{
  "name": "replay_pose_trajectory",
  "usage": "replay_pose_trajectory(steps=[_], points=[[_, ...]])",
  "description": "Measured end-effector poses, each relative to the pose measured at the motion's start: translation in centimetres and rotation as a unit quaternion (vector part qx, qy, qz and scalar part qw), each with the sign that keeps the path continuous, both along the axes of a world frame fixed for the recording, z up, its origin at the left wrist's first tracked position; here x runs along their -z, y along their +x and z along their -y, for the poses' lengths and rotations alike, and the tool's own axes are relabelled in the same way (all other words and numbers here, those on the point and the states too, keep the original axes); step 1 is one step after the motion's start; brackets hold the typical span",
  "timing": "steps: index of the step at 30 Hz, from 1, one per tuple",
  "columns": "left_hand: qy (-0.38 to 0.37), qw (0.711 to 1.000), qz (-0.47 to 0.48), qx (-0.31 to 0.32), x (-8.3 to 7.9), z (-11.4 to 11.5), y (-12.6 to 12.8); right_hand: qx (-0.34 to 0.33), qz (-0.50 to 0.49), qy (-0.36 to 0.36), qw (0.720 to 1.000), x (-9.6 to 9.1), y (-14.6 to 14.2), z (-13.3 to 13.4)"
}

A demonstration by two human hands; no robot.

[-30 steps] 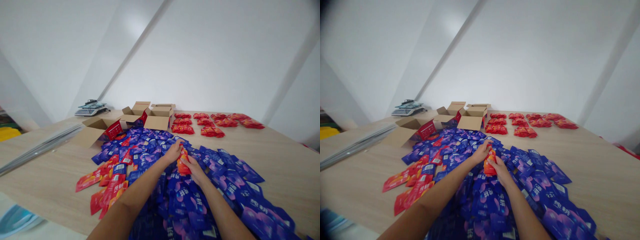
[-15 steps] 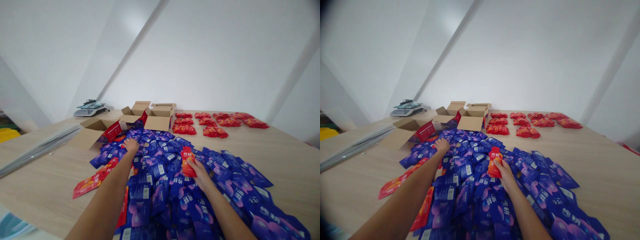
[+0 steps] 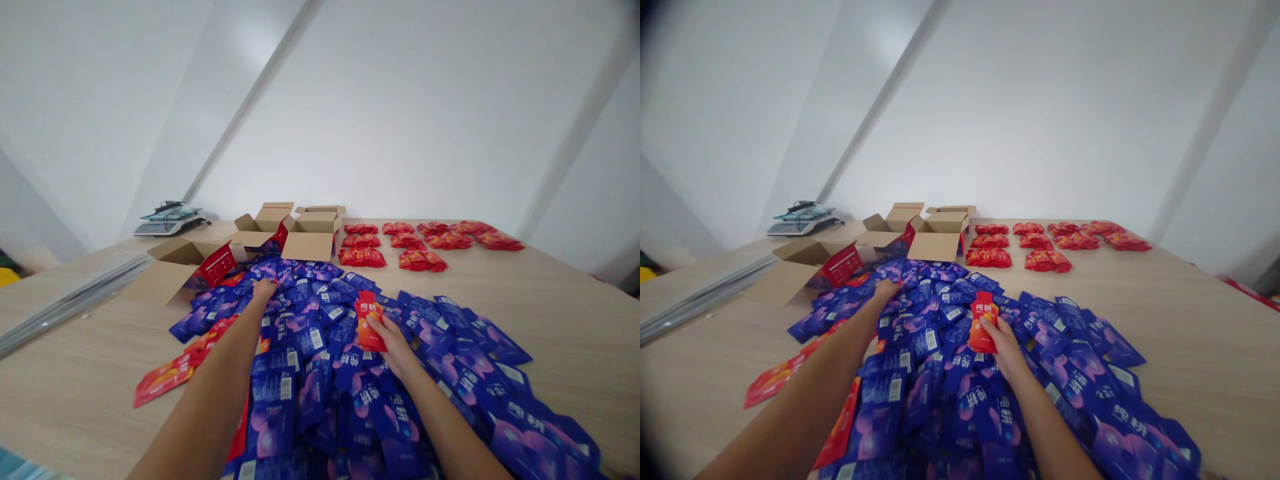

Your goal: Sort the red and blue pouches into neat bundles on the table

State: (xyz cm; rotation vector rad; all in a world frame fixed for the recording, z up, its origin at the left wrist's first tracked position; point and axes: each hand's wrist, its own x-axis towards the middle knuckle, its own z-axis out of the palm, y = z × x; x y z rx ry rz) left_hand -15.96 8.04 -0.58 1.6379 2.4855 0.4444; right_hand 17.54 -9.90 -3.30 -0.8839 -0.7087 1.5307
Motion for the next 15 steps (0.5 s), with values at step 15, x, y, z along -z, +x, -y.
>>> replay_pose_trajectory(steps=[15], points=[[0.116, 0.977, -0.043, 0.175, -2.3, 4.3, 5.4, -0.007, -0.029, 0.001, 1.000, 0.5, 0.1, -0.3]])
